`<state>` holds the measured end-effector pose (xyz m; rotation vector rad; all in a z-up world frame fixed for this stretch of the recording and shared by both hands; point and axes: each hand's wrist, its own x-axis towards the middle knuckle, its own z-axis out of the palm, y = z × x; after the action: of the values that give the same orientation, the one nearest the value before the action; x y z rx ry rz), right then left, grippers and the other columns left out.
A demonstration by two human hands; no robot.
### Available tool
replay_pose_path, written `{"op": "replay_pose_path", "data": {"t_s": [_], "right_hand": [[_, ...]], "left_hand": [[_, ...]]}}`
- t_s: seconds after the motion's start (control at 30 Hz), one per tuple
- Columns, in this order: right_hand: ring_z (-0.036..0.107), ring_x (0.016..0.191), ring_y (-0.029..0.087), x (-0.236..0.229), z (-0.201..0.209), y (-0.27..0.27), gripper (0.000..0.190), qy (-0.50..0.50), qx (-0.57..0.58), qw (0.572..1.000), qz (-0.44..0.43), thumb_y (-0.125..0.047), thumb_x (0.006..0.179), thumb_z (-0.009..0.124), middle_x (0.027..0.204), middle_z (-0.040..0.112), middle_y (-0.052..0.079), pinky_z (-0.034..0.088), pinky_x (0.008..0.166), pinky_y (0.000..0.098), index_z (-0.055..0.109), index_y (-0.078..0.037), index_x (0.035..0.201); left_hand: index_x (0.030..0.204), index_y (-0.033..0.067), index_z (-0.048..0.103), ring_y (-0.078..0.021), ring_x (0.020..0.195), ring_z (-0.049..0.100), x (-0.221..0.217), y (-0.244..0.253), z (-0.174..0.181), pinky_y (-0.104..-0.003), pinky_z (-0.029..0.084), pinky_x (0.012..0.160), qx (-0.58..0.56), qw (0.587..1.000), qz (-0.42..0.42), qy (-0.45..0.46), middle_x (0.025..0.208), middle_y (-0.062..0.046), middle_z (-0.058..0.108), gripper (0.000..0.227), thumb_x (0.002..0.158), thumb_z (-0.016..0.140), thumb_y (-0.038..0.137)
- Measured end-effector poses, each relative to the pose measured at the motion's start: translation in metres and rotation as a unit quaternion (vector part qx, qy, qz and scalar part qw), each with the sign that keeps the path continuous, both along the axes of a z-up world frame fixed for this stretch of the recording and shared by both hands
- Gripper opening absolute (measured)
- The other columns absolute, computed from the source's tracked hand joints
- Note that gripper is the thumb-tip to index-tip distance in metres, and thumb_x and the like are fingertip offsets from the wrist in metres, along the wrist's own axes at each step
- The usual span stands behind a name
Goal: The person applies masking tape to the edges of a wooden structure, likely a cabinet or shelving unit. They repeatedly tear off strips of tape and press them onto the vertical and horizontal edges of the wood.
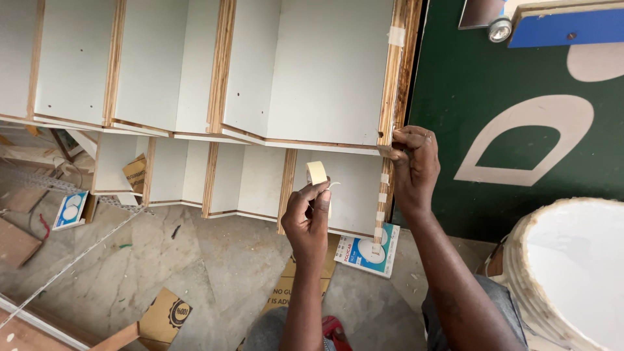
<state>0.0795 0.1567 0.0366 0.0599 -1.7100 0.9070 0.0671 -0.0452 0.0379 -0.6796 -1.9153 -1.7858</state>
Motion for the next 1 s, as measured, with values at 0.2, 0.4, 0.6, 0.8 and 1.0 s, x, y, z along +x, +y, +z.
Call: {"op": "replay_pose_path", "data": {"t_s": [0.2, 0.4, 0.6, 0.8, 1.0], "right_hand": [[0.06, 0.112, 0.021, -0.01, 0.003, -0.012, 0.031, 0.024, -0.037, 0.999, -0.009, -0.003, 0.101, 0.075, 0.125, 0.052, 0.013, 0.056, 0.094, 0.0327, 0.051, -0.003, 0.121], [0.059, 0.109, 0.023, -0.004, 0.015, -0.011, 0.044, -0.002, -0.013, 1.0, -0.022, -0.004, 0.093, 0.08, 0.125, 0.051, 0.015, 0.056, 0.088, 0.0333, 0.048, -0.004, 0.123], [0.069, 0.111, 0.023, 0.028, 0.014, 0.001, 0.02, -0.067, -0.06, 0.996, 0.024, 0.003, 0.105, 0.062, 0.124, 0.061, 0.013, 0.062, 0.093, 0.0352, 0.057, -0.001, 0.124], [0.066, 0.117, 0.033, 0.036, 0.004, -0.023, 0.04, -0.073, 0.036, 0.993, -0.084, 0.009, 0.1, 0.055, 0.129, 0.06, 0.022, 0.06, 0.093, 0.0378, 0.06, 0.001, 0.138], [0.068, 0.119, 0.031, 0.047, 0.006, -0.012, 0.05, -0.104, 0.097, 0.986, -0.085, 0.013, 0.095, 0.054, 0.131, 0.063, 0.019, 0.061, 0.094, 0.0394, 0.06, -0.004, 0.141]], "left_hand": [[0.114, 0.0102, 0.077, -0.0017, 0.067, 0.049, -0.002, 0.003, -0.001, -0.021, 0.039, 0.056, 0.001, 1.0, -0.001, 0.014, 0.089, 0.003, 0.07, 0.017, 0.101, 0.071, 0.018], [0.113, 0.0093, 0.077, -0.0013, 0.067, 0.049, 0.006, 0.012, 0.003, -0.021, 0.038, 0.056, -0.006, 1.0, -0.017, -0.016, 0.091, 0.003, 0.072, 0.016, 0.1, 0.07, 0.016], [0.126, 0.0028, 0.069, -0.0031, 0.082, 0.059, 0.016, 0.019, -0.013, -0.02, 0.047, 0.069, 0.077, 0.978, -0.153, -0.116, 0.102, -0.004, 0.072, 0.024, 0.105, 0.067, 0.015], [0.126, -0.0007, 0.065, -0.0122, 0.103, 0.072, 0.023, 0.025, -0.021, -0.025, 0.057, 0.089, 0.126, 0.953, -0.217, -0.169, 0.113, -0.014, 0.076, 0.027, 0.102, 0.063, 0.011], [0.126, -0.002, 0.065, -0.0129, 0.101, 0.071, 0.027, 0.029, -0.025, -0.026, 0.057, 0.087, 0.119, 0.953, -0.219, -0.172, 0.113, -0.015, 0.077, 0.026, 0.103, 0.063, 0.009]]}}
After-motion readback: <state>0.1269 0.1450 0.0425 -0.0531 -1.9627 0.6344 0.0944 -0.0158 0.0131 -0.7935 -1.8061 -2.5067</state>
